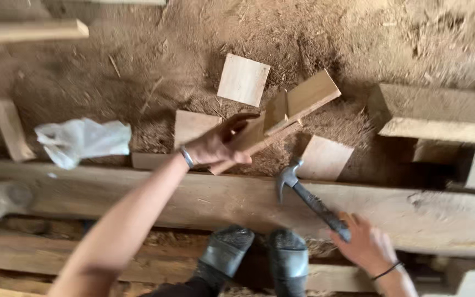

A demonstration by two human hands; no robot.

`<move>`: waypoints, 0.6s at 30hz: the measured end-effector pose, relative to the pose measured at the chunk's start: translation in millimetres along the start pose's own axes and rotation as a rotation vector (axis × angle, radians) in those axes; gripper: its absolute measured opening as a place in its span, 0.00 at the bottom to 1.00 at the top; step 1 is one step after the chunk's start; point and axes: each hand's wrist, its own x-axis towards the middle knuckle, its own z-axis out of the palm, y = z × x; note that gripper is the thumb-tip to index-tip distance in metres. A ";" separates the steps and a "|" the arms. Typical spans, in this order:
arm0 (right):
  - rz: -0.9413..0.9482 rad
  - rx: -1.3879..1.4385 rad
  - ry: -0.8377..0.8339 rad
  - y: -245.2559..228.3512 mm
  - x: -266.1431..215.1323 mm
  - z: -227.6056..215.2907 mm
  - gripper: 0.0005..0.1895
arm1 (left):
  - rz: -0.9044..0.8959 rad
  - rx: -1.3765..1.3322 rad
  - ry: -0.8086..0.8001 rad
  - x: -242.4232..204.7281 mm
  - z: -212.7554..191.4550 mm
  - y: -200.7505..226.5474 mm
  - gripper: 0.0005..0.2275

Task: The person assembles small wooden components by hand, aligning pieces and using a hammer to drive small nails into the joints.

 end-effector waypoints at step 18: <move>-0.087 -0.258 -0.201 -49.3 3.8 -41.1 0.28 | -0.189 0.162 0.031 -10.8 55.0 6.8 0.68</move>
